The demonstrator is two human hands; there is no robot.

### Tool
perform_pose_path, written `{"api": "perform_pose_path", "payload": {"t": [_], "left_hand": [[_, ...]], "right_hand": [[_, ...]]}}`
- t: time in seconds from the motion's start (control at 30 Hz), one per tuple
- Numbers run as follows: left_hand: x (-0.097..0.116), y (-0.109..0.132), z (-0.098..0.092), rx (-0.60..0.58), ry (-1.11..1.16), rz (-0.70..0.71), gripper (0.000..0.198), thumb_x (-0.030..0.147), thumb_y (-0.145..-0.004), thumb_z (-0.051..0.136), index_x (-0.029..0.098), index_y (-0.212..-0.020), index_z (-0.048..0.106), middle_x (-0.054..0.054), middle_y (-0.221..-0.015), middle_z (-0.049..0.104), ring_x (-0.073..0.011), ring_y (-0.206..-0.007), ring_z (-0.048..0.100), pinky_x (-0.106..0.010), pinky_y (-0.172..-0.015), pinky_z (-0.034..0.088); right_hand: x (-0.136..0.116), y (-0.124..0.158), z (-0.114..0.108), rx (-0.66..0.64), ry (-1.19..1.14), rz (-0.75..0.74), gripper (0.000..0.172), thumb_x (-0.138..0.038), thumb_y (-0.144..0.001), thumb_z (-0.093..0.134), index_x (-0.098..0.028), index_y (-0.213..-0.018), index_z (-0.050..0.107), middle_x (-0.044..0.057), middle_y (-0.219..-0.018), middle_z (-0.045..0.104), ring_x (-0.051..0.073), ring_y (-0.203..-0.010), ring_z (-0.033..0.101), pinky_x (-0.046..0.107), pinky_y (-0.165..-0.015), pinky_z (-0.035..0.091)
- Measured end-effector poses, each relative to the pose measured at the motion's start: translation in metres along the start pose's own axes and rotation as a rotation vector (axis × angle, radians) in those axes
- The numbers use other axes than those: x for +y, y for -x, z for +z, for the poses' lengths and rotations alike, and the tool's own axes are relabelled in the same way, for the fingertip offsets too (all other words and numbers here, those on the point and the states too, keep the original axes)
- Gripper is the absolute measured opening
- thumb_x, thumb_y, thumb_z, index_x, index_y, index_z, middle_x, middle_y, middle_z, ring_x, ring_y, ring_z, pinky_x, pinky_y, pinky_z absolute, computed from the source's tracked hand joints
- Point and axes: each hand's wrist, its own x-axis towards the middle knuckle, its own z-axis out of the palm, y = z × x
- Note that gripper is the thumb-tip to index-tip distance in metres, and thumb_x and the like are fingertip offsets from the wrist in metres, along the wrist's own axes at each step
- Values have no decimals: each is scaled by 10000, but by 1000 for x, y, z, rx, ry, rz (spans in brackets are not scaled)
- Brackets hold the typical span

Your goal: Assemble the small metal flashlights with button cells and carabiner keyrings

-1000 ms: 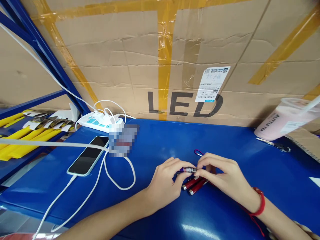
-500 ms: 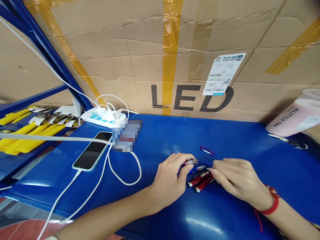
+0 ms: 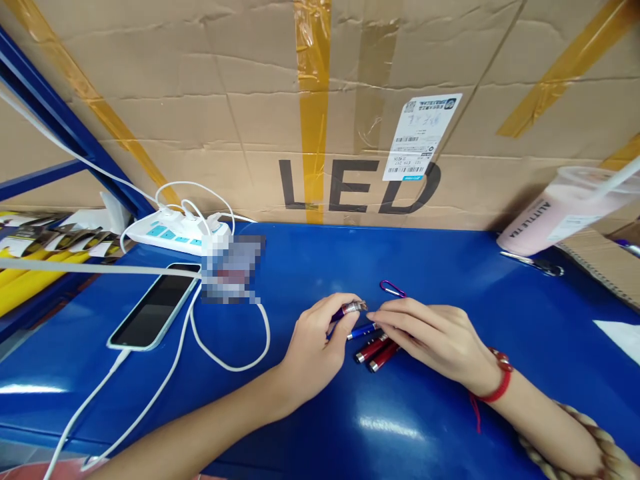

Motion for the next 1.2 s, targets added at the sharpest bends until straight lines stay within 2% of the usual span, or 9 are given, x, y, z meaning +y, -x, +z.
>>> {"api": "perform_pose_path", "payload": {"t": [0.2,0.33,0.4,0.6,0.73,0.87,1.2], "left_hand": [[1,0,1,-10,46,1,152,182,-890,455,184,-948,596,-13,-883,667,-119,-755,620,-176,-646,494],[1,-1,3,1,75,-6,151,174,-881,466,176,-953,599,-22,-898,669,-120,-769,622,-167,-638,499],[1,-1,3,-1,78,-9,155,169,-878,471,172,-960,602,-28,-911,670,-123,-782,624,-168,-644,502],[2,-1,3,-10,84,-17,157,159,-877,474,169,-960,606,-28,-920,672,-124,-807,626,-161,-655,504],[1,0,3,-5,76,-1,159,155,-875,475,168,-963,607,-27,-921,670,-122,-798,625,-162,-654,504],[0,0,4,-13,96,5,158,151,-876,473,160,-962,605,-27,-914,666,-113,-781,620,-154,-648,495],[2,0,3,-43,85,-13,152,153,-885,471,161,-963,601,-18,-929,668,-112,-834,615,-148,-701,476]], "right_hand": [[-2,-2,-6,22,-54,-18,242,-123,-905,435,-199,-985,651,32,-894,716,105,-691,674,188,-561,517],[-3,2,-9,118,-99,-19,155,-111,-850,555,-197,-936,650,33,-871,720,116,-709,678,199,-603,529],[-3,5,-11,136,-111,-12,166,-93,-815,603,-208,-925,647,27,-868,723,117,-682,673,208,-592,519],[-6,10,-19,103,-100,-22,218,-91,-821,601,-242,-972,645,6,-922,728,120,-627,668,236,-577,505],[-13,8,-23,63,-71,-34,193,-112,-901,487,-223,-966,632,35,-977,722,151,-700,674,283,-590,491],[-18,9,-23,95,-16,-30,250,-127,-947,390,-212,-941,625,26,-969,726,129,-700,656,283,-589,478],[-17,6,-29,61,56,-169,177,-109,-913,478,-181,-905,640,29,-979,723,103,-708,650,231,-582,471]]}}
